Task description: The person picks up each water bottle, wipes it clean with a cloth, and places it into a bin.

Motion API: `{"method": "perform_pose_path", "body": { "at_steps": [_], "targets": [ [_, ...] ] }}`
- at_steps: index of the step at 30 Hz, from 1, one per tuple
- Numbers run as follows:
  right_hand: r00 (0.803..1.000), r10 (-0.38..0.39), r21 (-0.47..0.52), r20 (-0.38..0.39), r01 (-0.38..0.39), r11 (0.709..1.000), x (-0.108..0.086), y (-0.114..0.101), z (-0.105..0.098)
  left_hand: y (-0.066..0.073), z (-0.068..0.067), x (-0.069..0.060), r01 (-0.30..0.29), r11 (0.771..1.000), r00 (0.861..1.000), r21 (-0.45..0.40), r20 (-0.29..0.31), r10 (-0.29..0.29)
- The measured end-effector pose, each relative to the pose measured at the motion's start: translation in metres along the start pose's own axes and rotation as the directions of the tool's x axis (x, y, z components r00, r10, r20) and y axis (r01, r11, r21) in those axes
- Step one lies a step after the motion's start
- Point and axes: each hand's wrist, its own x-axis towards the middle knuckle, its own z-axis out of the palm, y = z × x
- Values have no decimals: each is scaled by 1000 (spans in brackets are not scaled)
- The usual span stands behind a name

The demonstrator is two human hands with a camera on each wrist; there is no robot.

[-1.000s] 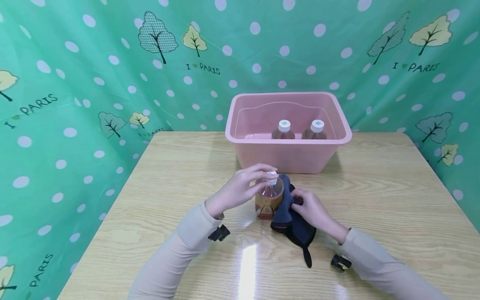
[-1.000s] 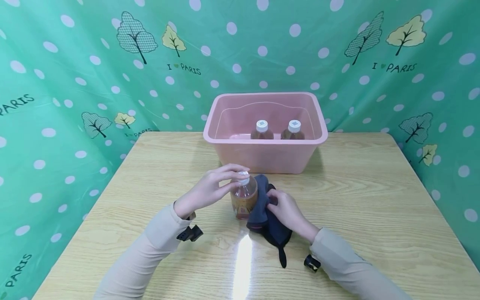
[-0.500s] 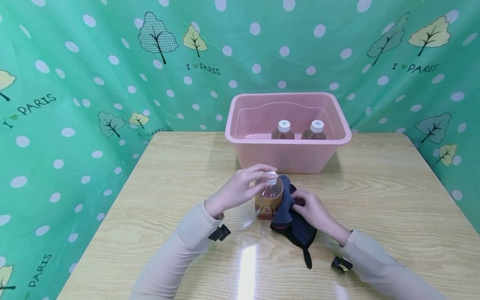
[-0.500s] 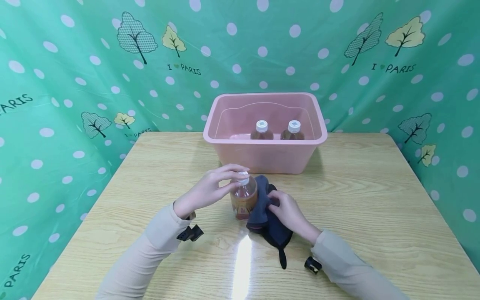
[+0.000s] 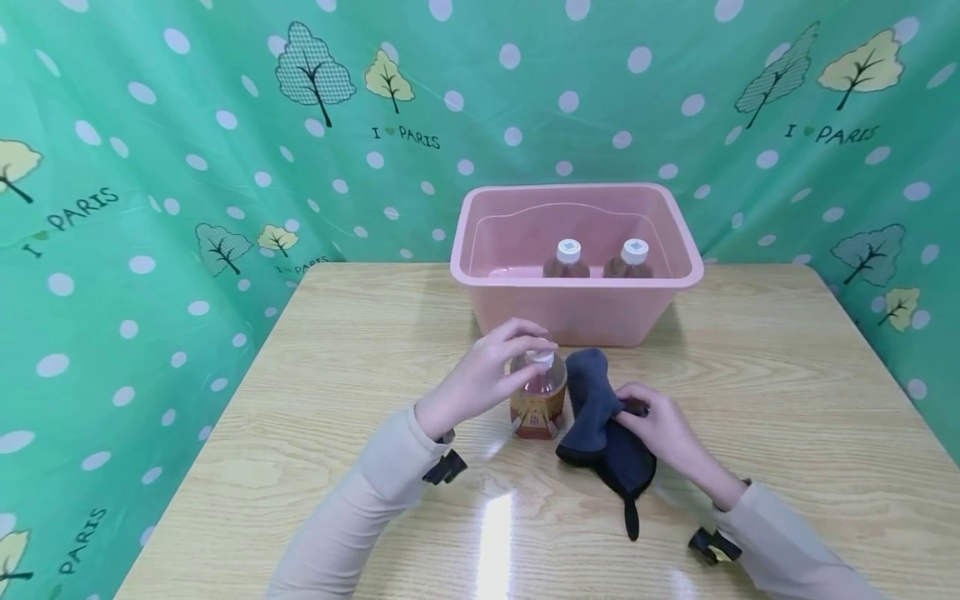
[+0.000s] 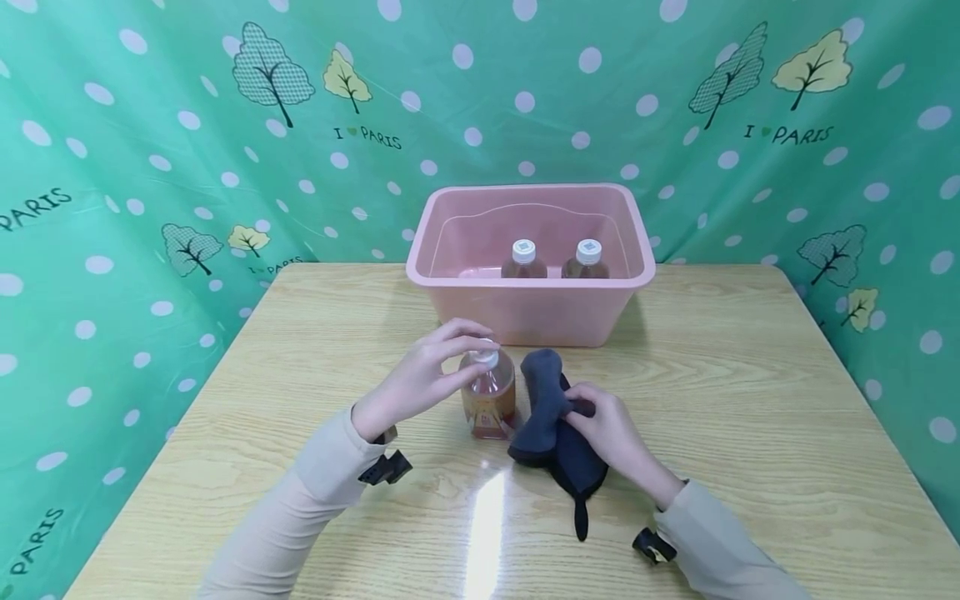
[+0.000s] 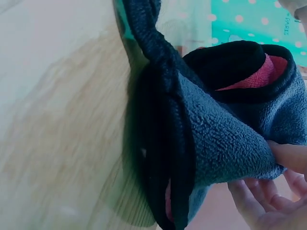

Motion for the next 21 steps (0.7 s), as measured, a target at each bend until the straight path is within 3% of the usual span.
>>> {"method": "perform_pose_path", "body": {
  "at_steps": [5,9,21],
  "targets": [
    [998,54,-1,13,-54,999,-2,1,-8,4,0,1,39,995,997,89,-68,-33],
    [995,92,19,23,-92,996,-3,2,-13,4,1,1,64,990,995,125,-84,-54],
    [992,122,-9,23,-121,993,-3,2,-20,2,1,1,83,990,994,113,-78,-74]
  ]
}}
